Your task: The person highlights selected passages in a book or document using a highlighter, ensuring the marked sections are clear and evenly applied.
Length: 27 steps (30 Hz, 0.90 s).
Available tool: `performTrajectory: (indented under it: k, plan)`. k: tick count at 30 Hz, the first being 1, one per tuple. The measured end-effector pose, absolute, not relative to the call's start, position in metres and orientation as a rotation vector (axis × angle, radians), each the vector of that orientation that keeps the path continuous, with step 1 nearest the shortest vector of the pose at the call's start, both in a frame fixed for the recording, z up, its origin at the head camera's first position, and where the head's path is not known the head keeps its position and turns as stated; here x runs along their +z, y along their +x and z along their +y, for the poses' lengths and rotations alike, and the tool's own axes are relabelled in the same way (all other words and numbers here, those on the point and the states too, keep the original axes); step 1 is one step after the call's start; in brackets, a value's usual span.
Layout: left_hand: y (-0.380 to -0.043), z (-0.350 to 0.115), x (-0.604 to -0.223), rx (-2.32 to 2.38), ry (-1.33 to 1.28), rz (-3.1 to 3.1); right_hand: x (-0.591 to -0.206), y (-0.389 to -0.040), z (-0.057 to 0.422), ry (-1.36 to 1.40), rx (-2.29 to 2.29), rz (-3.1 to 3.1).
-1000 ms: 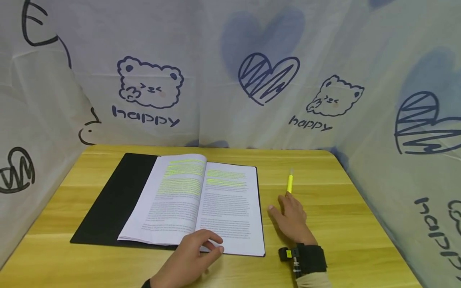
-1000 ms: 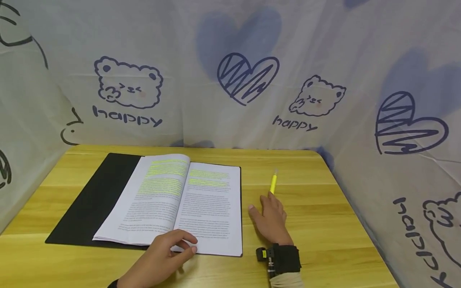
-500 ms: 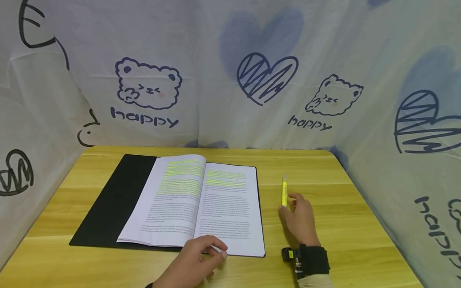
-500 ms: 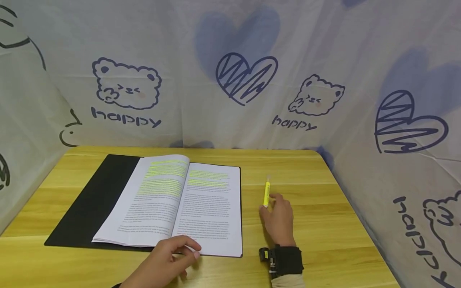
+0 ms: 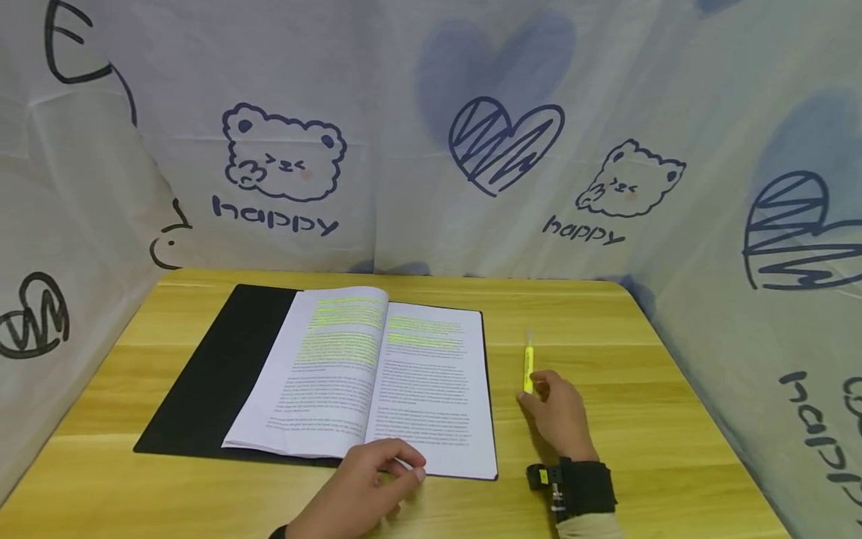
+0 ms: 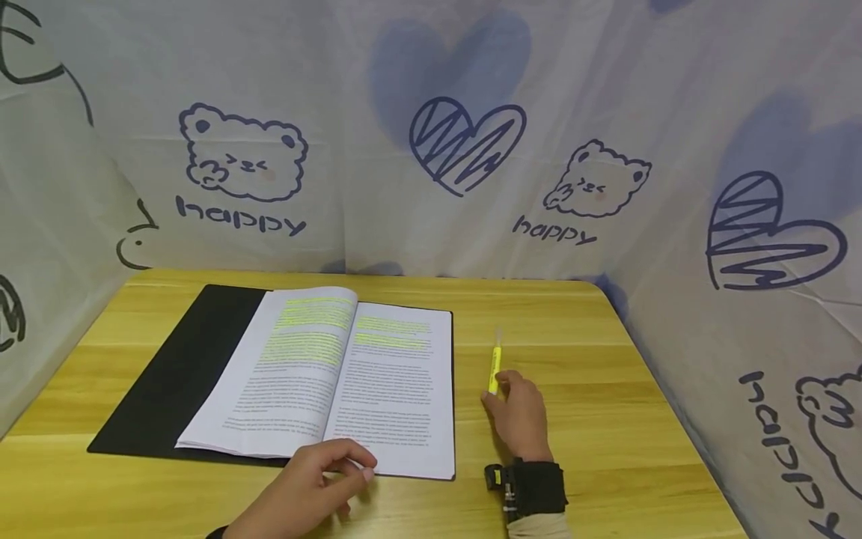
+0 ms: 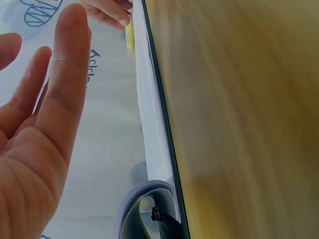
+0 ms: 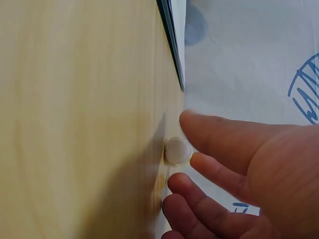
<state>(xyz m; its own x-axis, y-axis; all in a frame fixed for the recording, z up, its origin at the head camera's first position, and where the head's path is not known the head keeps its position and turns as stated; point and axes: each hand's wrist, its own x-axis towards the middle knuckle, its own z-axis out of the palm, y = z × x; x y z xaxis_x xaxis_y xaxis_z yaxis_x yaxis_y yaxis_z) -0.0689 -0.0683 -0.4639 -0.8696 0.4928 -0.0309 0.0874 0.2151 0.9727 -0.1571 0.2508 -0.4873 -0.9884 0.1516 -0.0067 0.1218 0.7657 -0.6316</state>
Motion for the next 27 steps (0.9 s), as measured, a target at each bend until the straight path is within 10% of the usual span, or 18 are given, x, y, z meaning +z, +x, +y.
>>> performTrajectory:
  k: [27]
  plan:
    - [-0.070,-0.067,-0.463,1.708,0.480,2.105,-0.470,-0.150,0.237,-0.243,1.482,-2.551]
